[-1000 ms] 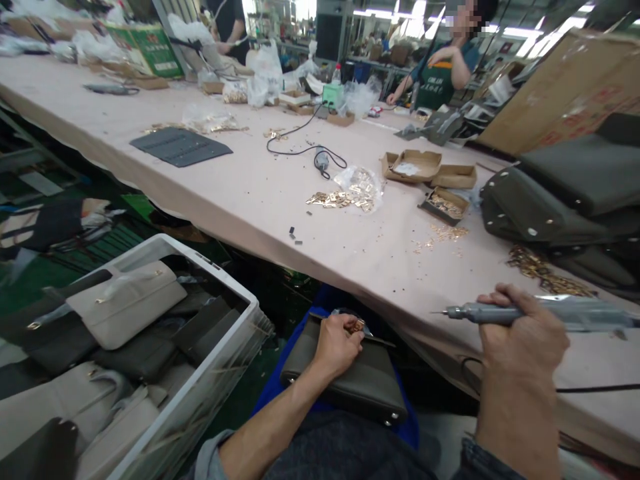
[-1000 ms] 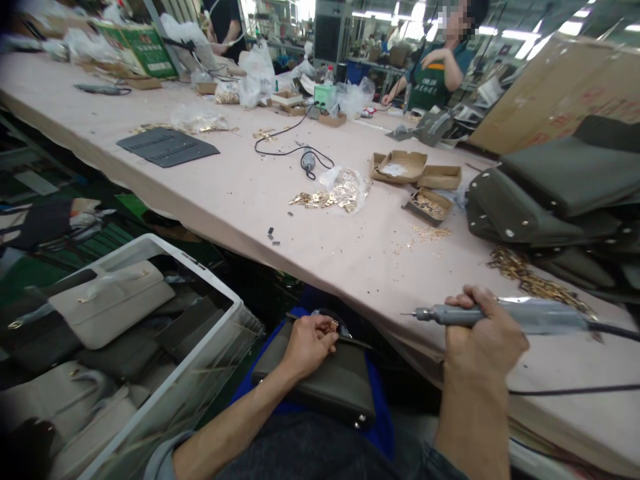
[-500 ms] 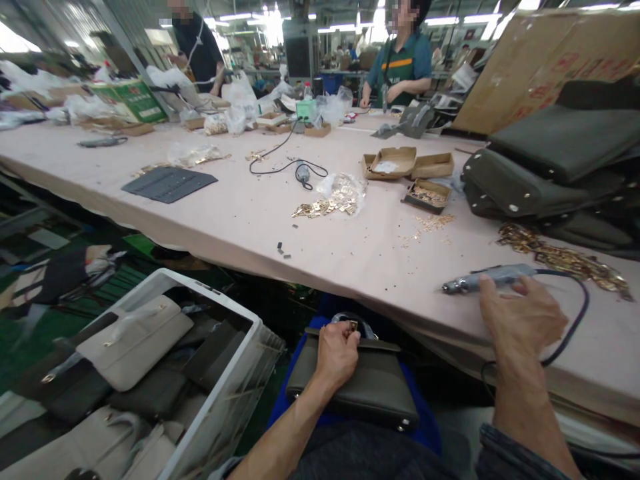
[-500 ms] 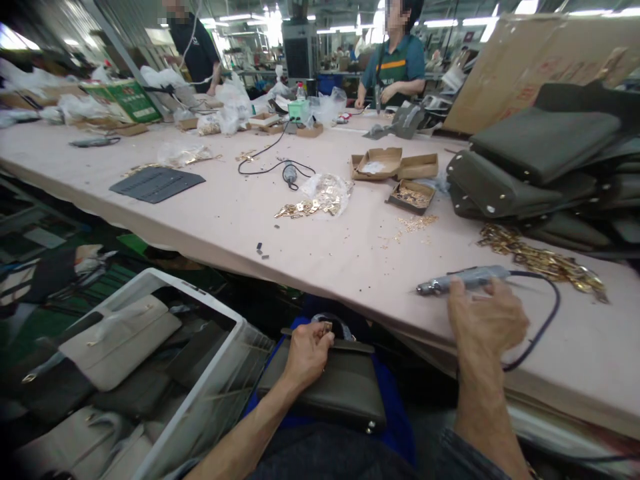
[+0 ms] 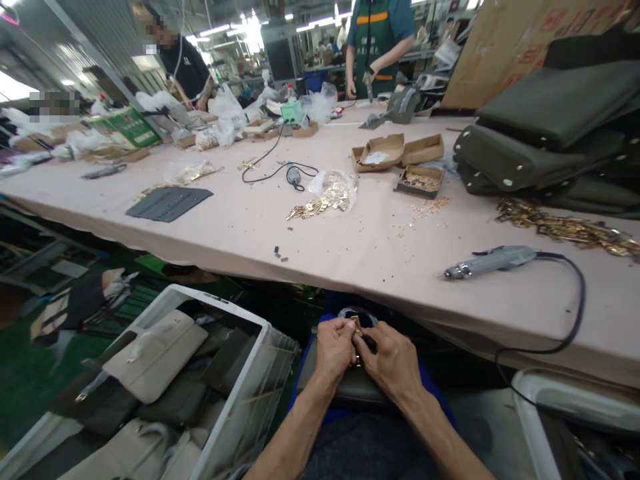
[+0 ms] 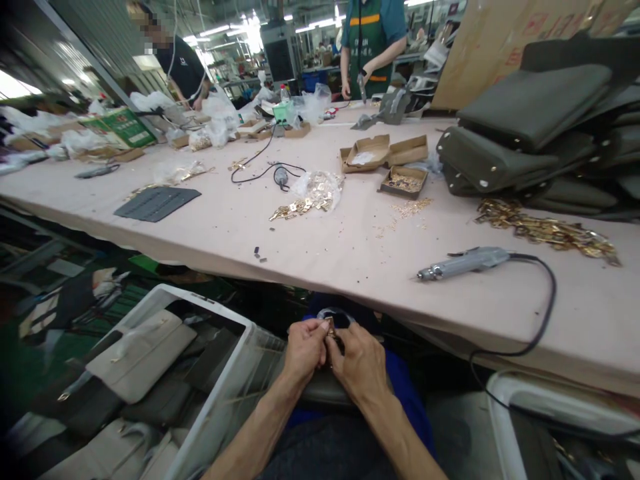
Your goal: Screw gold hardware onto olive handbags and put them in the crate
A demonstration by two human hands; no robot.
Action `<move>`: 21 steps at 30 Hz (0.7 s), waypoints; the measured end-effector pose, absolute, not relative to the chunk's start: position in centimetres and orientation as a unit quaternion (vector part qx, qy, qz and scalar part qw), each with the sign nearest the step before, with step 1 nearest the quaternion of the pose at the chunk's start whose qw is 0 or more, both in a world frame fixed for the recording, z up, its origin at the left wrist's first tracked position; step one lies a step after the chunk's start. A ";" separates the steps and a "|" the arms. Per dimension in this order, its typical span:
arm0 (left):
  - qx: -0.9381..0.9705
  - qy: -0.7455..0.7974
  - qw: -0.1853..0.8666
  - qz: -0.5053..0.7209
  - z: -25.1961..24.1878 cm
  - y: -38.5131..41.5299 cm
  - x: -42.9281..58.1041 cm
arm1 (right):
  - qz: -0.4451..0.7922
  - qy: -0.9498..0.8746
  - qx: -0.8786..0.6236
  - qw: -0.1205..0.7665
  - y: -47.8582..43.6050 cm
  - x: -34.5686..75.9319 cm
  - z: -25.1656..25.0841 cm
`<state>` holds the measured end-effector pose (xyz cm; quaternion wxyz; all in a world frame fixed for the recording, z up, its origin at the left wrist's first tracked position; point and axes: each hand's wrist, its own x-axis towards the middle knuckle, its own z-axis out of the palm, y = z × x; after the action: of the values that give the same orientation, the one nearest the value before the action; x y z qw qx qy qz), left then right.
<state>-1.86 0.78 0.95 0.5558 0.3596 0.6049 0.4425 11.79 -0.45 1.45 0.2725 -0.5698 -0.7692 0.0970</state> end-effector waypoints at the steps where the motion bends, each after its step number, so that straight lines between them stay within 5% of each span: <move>1: 0.358 0.605 0.556 0.444 1.0 0.8 -1.8 | 0.089 -0.765 -0.581 0.264 -0.3 11.5 1.4; 11: 0.340 0.598 0.565 0.456 0.8 0.9 -1.8 | 0.041 -0.782 -0.585 0.213 -0.2 10.1 0.5; 21: 0.317 0.583 0.580 0.472 0.9 0.7 -2.0 | 0.190 -0.643 -0.676 0.306 -0.5 18.5 -0.2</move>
<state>-2.01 0.68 0.88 0.5800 0.3171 0.5829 0.4724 18.48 -0.54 -0.23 0.3063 -0.6759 -0.6429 0.1897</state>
